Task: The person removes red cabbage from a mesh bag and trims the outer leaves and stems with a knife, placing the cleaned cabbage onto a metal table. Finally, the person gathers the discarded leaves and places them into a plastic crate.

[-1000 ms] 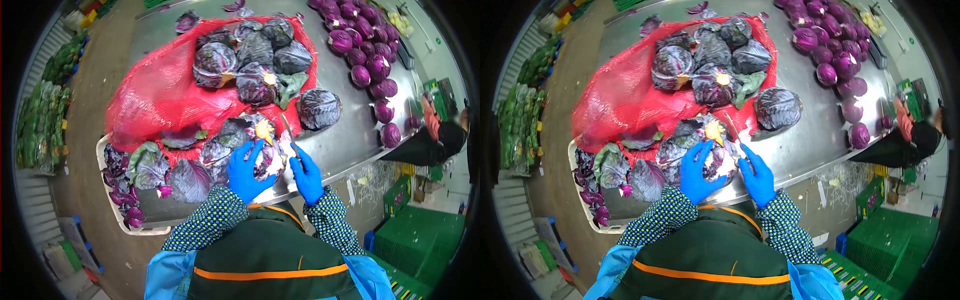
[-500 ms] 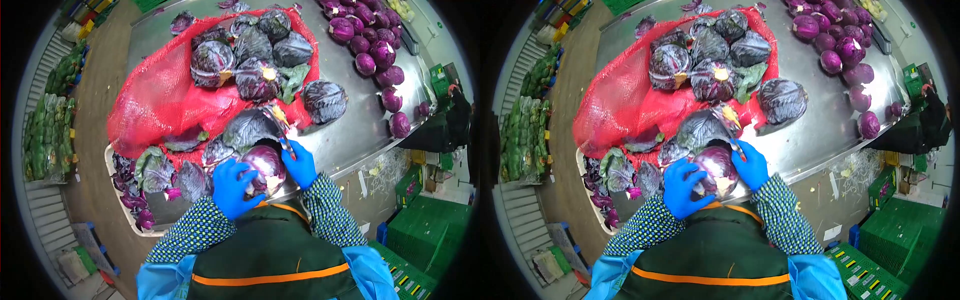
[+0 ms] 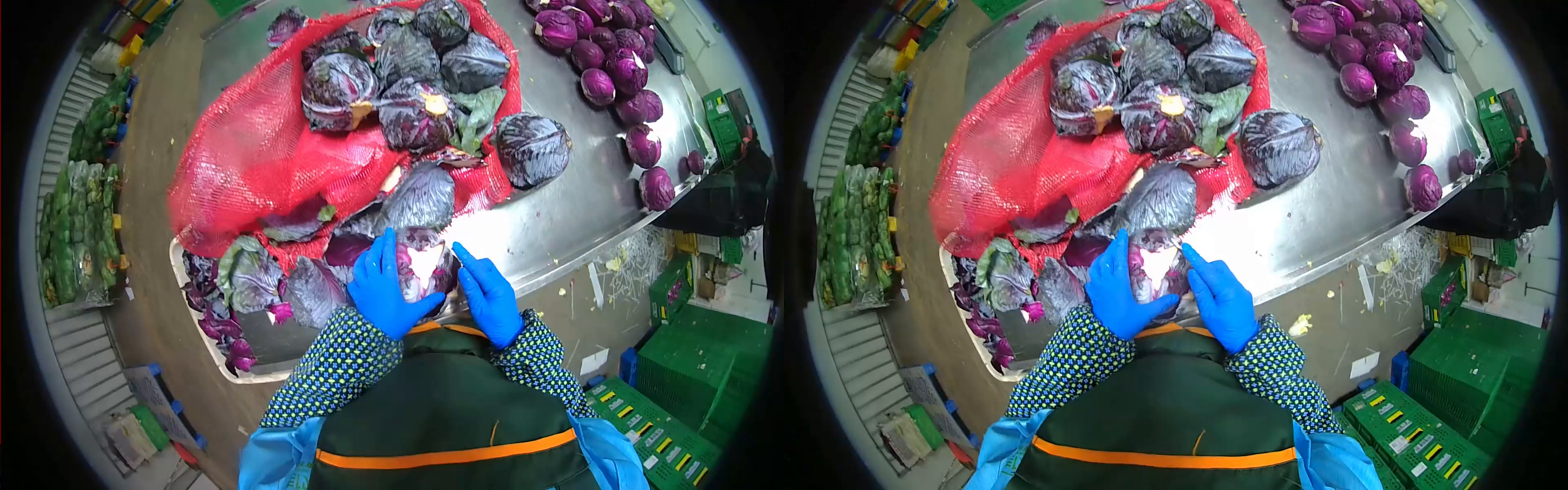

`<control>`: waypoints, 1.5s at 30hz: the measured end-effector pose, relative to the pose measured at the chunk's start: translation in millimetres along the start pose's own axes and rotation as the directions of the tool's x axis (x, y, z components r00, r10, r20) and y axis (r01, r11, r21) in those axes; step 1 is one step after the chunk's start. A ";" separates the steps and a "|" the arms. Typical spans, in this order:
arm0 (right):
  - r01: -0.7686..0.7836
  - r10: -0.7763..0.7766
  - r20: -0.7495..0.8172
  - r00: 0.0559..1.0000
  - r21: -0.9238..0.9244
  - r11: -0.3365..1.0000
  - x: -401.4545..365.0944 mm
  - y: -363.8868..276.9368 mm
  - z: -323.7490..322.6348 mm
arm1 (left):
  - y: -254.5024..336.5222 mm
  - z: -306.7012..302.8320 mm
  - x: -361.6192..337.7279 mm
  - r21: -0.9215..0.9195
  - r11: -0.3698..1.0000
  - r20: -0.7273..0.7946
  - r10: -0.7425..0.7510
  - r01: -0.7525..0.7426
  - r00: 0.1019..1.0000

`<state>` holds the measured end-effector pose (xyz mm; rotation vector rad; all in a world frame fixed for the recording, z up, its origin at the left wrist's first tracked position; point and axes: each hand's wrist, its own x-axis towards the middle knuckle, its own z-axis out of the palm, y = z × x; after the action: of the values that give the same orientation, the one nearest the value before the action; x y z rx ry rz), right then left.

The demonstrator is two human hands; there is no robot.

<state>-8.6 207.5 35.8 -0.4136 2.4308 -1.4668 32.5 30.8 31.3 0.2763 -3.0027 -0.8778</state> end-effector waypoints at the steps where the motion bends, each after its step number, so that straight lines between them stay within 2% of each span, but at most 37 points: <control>1: -0.013 0.015 0.023 1.000 -0.077 0.997 -1.2 -3.0 1.5 | 1.4 0.7 0.8 0.024 1.000 -0.004 0.004 -0.004 1.000; 4: -0.025 0.035 0.040 0.999 -0.222 0.975 -2.8 0.1 6.2 | 9.3 6.8 2.2 0.115 0.993 -0.025 0.018 -0.015 1.000; 6: -0.037 0.064 0.069 0.996 -0.336 0.941 -4.0 3.2 7.9 | 11.1 7.8 4.3 0.112 0.994 -0.026 0.018 -0.015 0.999; 9: -0.091 0.107 0.039 0.993 -0.296 0.951 1.7 9.0 11.8 | 13.6 8.2 2.9 0.114 0.993 -0.004 -0.012 0.013 1.000; 11: -0.164 0.161 -0.035 0.986 -0.243 0.956 20.7 21.8 10.9 | 16.8 9.7 5.3 0.109 0.994 0.003 -0.027 0.026 1.000; 12: -0.178 0.180 0.005 0.984 -0.139 0.974 29.1 33.9 11.2 | 16.4 11.5 2.9 0.115 0.993 -0.020 -0.011 0.013 1.000; 13: -0.176 0.178 0.004 0.984 -0.139 0.975 31.2 42.7 15.4 | 15.2 12.5 0.1 0.124 0.992 -0.037 0.005 0.000 0.999; 15: -0.174 0.173 0.029 0.985 0.064 0.983 36.1 55.7 22.1 | 10.6 11.1 -0.2 0.109 0.994 -0.032 -0.003 0.006 0.999; 16: -0.415 0.394 0.132 0.910 0.230 0.880 43.7 59.1 21.4 | 8.6 10.4 -1.3 0.095 0.995 -0.025 0.013 -0.010 1.000; 17: -0.526 0.510 0.135 0.849 0.306 0.794 55.7 63.2 19.4 | 5.8 9.8 -2.7 0.080 0.997 -0.024 0.025 -0.023 0.999; 18: -0.540 0.511 0.174 0.841 0.290 0.790 60.5 63.6 15.4 | -1.3 8.8 -9.1 0.108 0.991 -0.023 0.075 -0.072 0.997; 19: -0.546 0.502 0.217 0.837 0.274 0.792 70.3 62.1 13.3 | -8.8 2.8 -12.6 0.114 0.991 -0.045 0.074 -0.069 0.996; 21: -0.291 0.285 0.064 0.956 0.283 0.914 73.6 30.6 16.2 | -21.6 -9.4 -26.2 -0.069 0.992 0.026 0.108 -0.106 0.994; 22: -0.237 0.262 -0.002 0.965 0.415 0.878 88.7 15.8 3.0 | -17.0 -18.4 -22.7 -0.062 0.998 0.073 0.018 -0.013 0.997; 23: -0.171 0.246 -0.071 0.967 0.535 0.827 110.9 3.7 -14.0 | -19.0 -18.9 -19.9 0.005 1.000 0.134 -0.006 0.006 0.991; 25: -0.216 0.271 -0.051 0.961 0.473 0.854 132.9 -14.9 -37.8 | -21.3 -17.7 -14.1 -0.054 0.997 0.105 -0.044 0.050 0.994; 26: -0.196 0.221 -0.020 0.975 0.384 0.902 118.0 -33.6 -34.9 | -23.5 -17.2 -9.0 -0.045 0.999 0.084 -0.025 0.029 0.996; 27: -0.135 0.127 0.047 0.991 0.277 0.951 101.1 -20.4 -26.4 | -25.2 -14.0 -8.4 -0.126 0.987 0.040 -0.094 0.099 0.995; 28: -0.188 0.182 0.077 0.980 0.083 0.979 82.4 22.8 -0.5 | -25.2 -10.6 -8.0 -0.217 0.961 0.010 -0.174 0.172 0.985; 29: 0.156 -0.154 0.071 0.986 -0.028 0.987 52.8 16.2 6.4 | -24.1 -7.8 -6.4 -0.223 0.960 0.003 -0.173 0.169 0.985; 30: 0.186 -0.182 0.077 0.980 -0.051 0.981 35.2 -1.1 9.1 | -23.1 -3.3 -7.2 -0.142 0.985 -0.069 -0.110 0.099 0.992; 31: 0.120 -0.108 0.125 0.986 -0.093 0.988 27.4 -4.0 11.0 | -20.2 -1.9 -11.2 -0.054 0.998 -0.122 -0.051 0.045 0.991; 32: 0.113 -0.088 0.154 0.984 -0.159 0.981 24.2 -4.7 11.5 | -22.0 -0.5 -9.3 -0.077 0.997 -0.126 -0.012 0.003 0.992; 33: 0.104 -0.067 0.171 0.983 -0.220 0.970 25.2 -5.9 12.5 | -19.2 -0.6 -10.2 -0.057 0.998 -0.098 -0.035 0.030 0.995; 34: 0.154 -0.078 0.249 0.965 -0.305 0.940 29.5 -6.6 10.6 | -19.1 1.3 -11.2 -0.050 0.999 -0.109 -0.009 0.004 0.994; 35: 0.152 -0.077 0.245 0.967 -0.304 0.940 35.1 -5.8 10.7 | -18.5 2.9 -9.4 -0.047 0.999 -0.130 0.018 -0.024 0.991; 38: 0.203 -0.051 0.360 0.932 -0.399 0.894 56.3 6.1 8.3 | -13.0 4.0 -9.9 -0.045 0.999 -0.125 0.017 -0.022 0.992; 39: -0.168 0.331 0.250 0.910 -0.508 0.845 71.8 8.9 -0.7 | -12.7 4.5 -15.8 -0.048 0.999 -0.125 0.013 -0.019 0.992; 41: -0.190 0.256 0.208 0.944 -0.291 0.938 80.9 77.8 -1.2 | -16.6 2.2 -22.2 -0.030 0.994 -0.156 0.097 -0.103 0.983; 42: -0.123 0.146 0.158 0.977 -0.145 0.982 73.9 72.3 3.4 | -17.9 -0.7 -23.6 -0.030 0.998 -0.087 0.044 -0.047 0.995; 43: -0.279 0.225 0.242 0.944 0.220 0.935 66.9 54.6 11.3 | -21.4 -2.2 -23.4 -0.023 0.999 -0.076 0.041 -0.043 0.996; 45: -0.313 0.284 0.211 0.935 0.123 0.942 55.1 20.3 26.1 | -24.6 -0.1 -17.6 -0.108 0.994 -0.104 -0.007 -0.004 0.995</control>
<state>-51.9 174.6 1.4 -0.1326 2.1027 -1.3991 54.0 13.4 19.2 0.3132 -2.8482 -0.9900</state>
